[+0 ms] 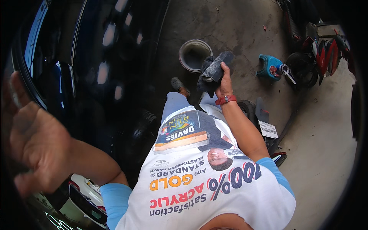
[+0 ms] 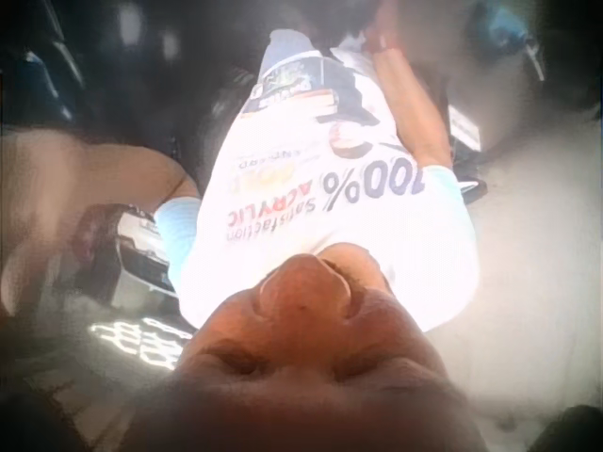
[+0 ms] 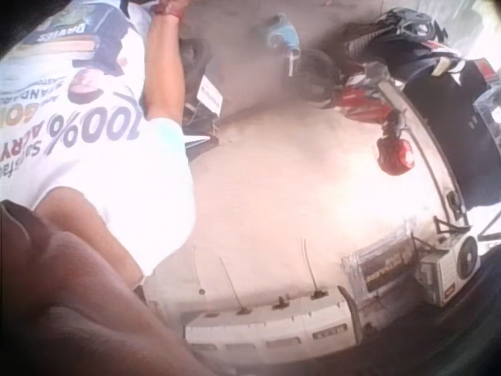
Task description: The person sands a specific area on the side of a black car using a sanding block. They repeatedly dip a sponge into a bucket of water and wipe the sanded area to remove residue. The person works on a small, localized section of the car's body panel.
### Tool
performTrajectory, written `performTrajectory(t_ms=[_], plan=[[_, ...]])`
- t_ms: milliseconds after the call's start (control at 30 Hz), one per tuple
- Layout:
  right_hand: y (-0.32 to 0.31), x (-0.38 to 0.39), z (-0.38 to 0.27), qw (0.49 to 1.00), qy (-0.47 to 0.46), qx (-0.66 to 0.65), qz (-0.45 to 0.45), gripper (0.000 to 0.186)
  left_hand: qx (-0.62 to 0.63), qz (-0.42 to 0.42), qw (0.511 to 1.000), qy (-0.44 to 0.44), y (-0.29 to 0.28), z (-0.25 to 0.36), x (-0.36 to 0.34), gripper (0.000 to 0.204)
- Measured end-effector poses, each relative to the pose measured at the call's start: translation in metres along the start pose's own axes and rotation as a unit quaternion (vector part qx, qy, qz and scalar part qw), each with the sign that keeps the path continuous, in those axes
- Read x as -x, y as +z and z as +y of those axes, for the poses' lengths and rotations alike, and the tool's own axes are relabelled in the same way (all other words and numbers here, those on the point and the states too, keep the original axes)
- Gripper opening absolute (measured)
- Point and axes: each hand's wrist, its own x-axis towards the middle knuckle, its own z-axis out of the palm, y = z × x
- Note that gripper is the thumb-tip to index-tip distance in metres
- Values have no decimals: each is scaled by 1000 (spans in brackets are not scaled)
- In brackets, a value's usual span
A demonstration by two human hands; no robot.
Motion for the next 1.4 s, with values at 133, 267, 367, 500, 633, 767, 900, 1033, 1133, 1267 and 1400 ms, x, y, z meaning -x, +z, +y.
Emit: performTrajectory(t_ms=[133,267,367,500,633,767,900,1033,1133,1267,1400], plan=[[53,5,9,999,21,23,-43,41,-261,97,806,-522,-51,-166,183,94],[113,13,25,988,53,58,-134,40,257,273,686,-624,-53,-233,276,110],[132,-3,48,976,80,114,-169,45,324,340,661,-585,-71,-256,305,113],[146,-29,51,982,60,95,-152,43,349,331,657,-581,-115,-294,314,96],[106,-64,34,988,8,147,-40,45,237,271,601,-713,-172,-331,307,65],[13,-133,40,927,57,343,138,55,1,186,563,-806,-200,-382,304,69],[-62,-197,72,850,157,459,205,76,-29,80,574,-815,-202,-443,297,78],[-94,-253,119,746,164,612,204,93,-13,-6,493,-870,-215,-530,359,53],[-120,-311,147,704,211,652,187,86,-272,-150,582,-751,-208,-593,422,61],[-168,-401,175,679,183,683,198,75,-307,-272,560,-720,-202,-683,436,83],[-252,-488,214,669,143,688,243,67,-354,-332,553,-677,-193,-772,481,86]])
